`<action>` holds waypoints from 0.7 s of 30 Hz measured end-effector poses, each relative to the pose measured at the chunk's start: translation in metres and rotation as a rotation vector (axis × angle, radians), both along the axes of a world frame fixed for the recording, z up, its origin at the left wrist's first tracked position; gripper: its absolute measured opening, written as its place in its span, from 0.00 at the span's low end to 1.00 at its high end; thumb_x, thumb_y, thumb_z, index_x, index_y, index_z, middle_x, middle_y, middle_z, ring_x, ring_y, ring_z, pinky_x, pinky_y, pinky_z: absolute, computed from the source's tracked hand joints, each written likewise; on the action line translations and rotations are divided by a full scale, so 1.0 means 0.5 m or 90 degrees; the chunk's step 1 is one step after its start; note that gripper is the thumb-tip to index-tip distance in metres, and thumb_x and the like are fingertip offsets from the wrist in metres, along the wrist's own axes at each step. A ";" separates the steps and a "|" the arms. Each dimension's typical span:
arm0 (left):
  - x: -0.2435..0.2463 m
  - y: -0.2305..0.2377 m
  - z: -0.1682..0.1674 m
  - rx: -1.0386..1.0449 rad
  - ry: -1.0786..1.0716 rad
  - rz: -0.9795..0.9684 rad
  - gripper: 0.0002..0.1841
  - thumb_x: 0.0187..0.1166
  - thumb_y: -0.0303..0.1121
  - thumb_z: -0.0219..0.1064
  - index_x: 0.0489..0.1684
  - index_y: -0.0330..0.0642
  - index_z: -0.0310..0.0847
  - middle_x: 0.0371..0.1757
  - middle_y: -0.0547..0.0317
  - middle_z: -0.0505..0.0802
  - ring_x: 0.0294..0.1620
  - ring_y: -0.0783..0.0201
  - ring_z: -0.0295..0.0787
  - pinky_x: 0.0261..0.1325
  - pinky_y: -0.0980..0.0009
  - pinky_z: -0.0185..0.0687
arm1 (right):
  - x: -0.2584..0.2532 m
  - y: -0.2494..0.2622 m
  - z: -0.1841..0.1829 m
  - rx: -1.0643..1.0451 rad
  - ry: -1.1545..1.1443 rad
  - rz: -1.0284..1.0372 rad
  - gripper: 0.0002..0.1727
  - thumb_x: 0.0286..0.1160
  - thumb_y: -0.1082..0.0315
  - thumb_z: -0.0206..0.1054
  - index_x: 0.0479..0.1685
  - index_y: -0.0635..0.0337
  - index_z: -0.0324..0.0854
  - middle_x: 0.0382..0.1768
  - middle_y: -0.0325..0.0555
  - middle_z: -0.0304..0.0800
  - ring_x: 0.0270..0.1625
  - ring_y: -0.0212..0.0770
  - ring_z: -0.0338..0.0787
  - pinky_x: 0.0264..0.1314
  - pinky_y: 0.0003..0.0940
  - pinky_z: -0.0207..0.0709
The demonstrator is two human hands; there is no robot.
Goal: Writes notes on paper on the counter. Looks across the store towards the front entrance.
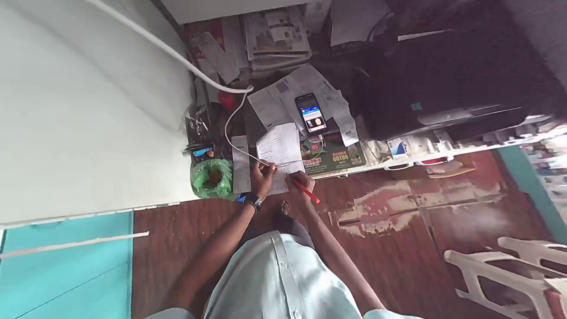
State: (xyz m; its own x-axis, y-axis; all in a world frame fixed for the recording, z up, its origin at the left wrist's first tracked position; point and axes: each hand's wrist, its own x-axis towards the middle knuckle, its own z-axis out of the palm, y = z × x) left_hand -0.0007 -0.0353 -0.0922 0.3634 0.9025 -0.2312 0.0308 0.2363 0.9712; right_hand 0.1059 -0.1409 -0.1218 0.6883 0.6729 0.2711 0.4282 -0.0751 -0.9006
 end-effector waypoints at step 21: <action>0.002 0.005 -0.003 0.031 0.003 0.006 0.17 0.75 0.21 0.71 0.58 0.22 0.73 0.47 0.41 0.93 0.46 0.55 0.96 0.56 0.59 0.95 | 0.008 -0.002 -0.001 0.060 0.042 -0.017 0.04 0.57 0.70 0.73 0.23 0.63 0.87 0.21 0.39 0.88 0.24 0.27 0.85 0.29 0.25 0.81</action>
